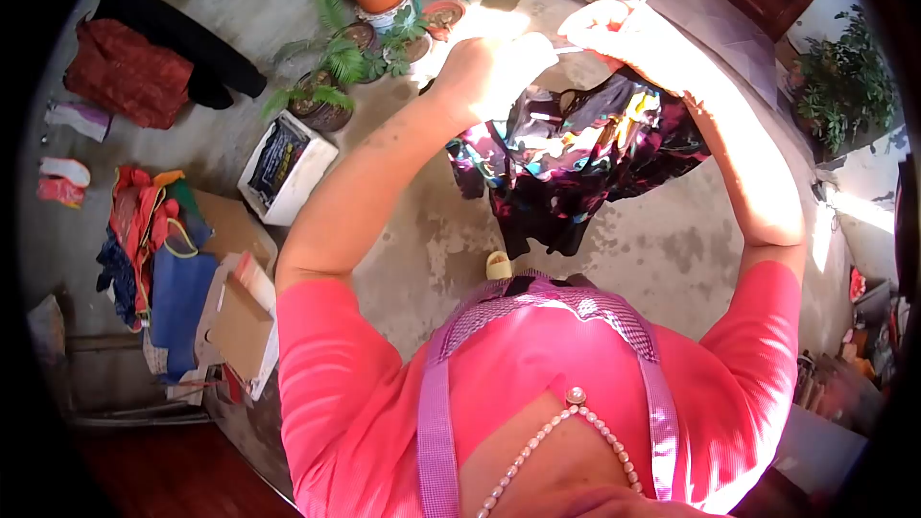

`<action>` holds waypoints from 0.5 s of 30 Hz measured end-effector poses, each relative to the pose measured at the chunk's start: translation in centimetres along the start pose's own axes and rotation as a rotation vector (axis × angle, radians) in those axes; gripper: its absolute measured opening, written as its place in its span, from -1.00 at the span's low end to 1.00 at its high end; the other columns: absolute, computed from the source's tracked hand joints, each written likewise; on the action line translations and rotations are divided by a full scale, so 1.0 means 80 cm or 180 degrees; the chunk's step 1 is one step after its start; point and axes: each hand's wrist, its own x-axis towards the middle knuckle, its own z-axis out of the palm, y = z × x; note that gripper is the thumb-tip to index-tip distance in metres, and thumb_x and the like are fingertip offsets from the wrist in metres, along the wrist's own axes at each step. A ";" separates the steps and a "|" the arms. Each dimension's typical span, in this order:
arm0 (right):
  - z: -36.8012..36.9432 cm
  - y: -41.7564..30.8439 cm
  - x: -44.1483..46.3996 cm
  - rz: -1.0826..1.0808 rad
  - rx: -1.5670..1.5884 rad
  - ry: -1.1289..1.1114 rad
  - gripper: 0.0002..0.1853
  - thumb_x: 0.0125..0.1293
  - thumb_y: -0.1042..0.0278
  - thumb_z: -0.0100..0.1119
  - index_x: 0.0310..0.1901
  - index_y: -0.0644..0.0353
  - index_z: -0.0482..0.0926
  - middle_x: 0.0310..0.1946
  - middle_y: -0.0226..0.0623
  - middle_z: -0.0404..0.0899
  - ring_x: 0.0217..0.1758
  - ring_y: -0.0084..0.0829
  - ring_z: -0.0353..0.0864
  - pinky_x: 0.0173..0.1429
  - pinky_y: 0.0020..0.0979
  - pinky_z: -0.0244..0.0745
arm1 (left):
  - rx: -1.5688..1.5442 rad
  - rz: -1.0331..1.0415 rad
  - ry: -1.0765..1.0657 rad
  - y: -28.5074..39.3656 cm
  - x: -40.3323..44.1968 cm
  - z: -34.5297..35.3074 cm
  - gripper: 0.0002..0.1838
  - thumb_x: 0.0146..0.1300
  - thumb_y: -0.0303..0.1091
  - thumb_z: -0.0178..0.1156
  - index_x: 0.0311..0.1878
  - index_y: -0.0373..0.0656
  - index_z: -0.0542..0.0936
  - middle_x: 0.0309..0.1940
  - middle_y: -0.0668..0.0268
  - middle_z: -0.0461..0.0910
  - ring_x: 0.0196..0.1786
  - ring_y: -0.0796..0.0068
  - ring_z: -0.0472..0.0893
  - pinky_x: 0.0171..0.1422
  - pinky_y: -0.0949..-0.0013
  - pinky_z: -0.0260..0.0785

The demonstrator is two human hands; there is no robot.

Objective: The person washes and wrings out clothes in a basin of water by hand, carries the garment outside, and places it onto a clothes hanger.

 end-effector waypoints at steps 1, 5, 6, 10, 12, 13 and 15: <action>-0.004 -0.011 0.010 0.0027 0.0060 -0.0085 -0.74 0.25 0.15 0.18 -0.12 0.11 0.63 -0.55 -0.60 0.37 -0.47 -0.73 0.26 -0.38 -0.65 0.17 | 0.0010 0.0154 0.0144 -0.014 0.008 0.000 -0.80 0.27 -0.23 0.09 -0.11 -0.04 0.59 -0.28 0.23 0.62 -0.26 0.25 0.61 -0.20 0.30 0.44; -0.035 -0.033 0.043 0.0331 0.0309 -0.0062 -0.63 0.27 0.07 0.15 0.00 0.13 0.58 -0.46 -0.57 0.42 -0.39 -0.73 0.29 -0.30 -0.64 0.19 | -0.0631 0.0246 0.0924 -0.050 0.046 -0.011 -0.88 0.20 -0.27 0.20 -0.29 -0.07 0.62 -0.55 0.29 0.58 -0.52 0.32 0.58 -0.44 0.37 0.39; -0.045 -0.031 0.048 0.0314 0.0477 -0.0043 -0.60 0.27 0.05 0.15 0.02 0.13 0.56 -0.42 -0.54 0.45 -0.35 -0.71 0.32 -0.25 -0.63 0.22 | -0.0753 0.0229 0.1083 -0.059 0.057 -0.015 -0.87 0.17 -0.26 0.24 -0.33 -0.09 0.63 -0.60 0.28 0.56 -0.57 0.33 0.56 -0.49 0.38 0.36; -0.087 0.020 0.073 0.0089 0.1067 0.0253 -0.48 0.28 -0.06 0.09 0.14 0.14 0.47 0.02 -0.31 0.49 -0.05 -0.47 0.47 0.16 -0.39 0.32 | -0.0997 -0.0253 0.0794 -0.098 0.083 -0.042 -0.88 0.23 -0.50 0.17 -0.23 -0.36 0.60 -0.43 0.31 0.62 -0.43 0.69 0.53 -0.32 0.58 0.38; -0.108 0.039 0.086 0.0293 0.1407 0.0482 -0.49 0.30 -0.03 0.08 0.15 0.17 0.45 -0.04 -0.31 0.51 -0.06 -0.49 0.49 0.14 -0.44 0.35 | -0.0913 -0.0164 0.1069 -0.120 0.099 -0.047 -0.87 0.23 -0.48 0.17 -0.24 -0.35 0.60 -0.44 0.32 0.62 -0.43 0.67 0.52 -0.30 0.58 0.38; -0.119 0.053 0.096 0.0274 0.0933 0.0573 -0.52 0.31 0.01 0.08 0.13 0.17 0.46 -0.05 -0.32 0.52 -0.06 -0.50 0.49 0.13 -0.46 0.36 | -0.0673 -0.0070 0.1168 -0.132 0.107 -0.049 -0.87 0.23 -0.47 0.17 -0.24 -0.35 0.61 -0.44 0.33 0.62 -0.43 0.67 0.52 -0.29 0.58 0.38; -0.139 0.080 0.112 0.0200 0.0022 0.0765 -0.57 0.33 0.08 0.08 0.11 0.18 0.47 -0.08 -0.34 0.53 -0.06 -0.52 0.50 0.10 -0.50 0.38 | -0.0569 -0.0210 0.1166 -0.144 0.119 -0.047 -0.87 0.23 -0.46 0.18 -0.24 -0.34 0.61 -0.44 0.34 0.62 -0.42 0.66 0.51 -0.28 0.58 0.38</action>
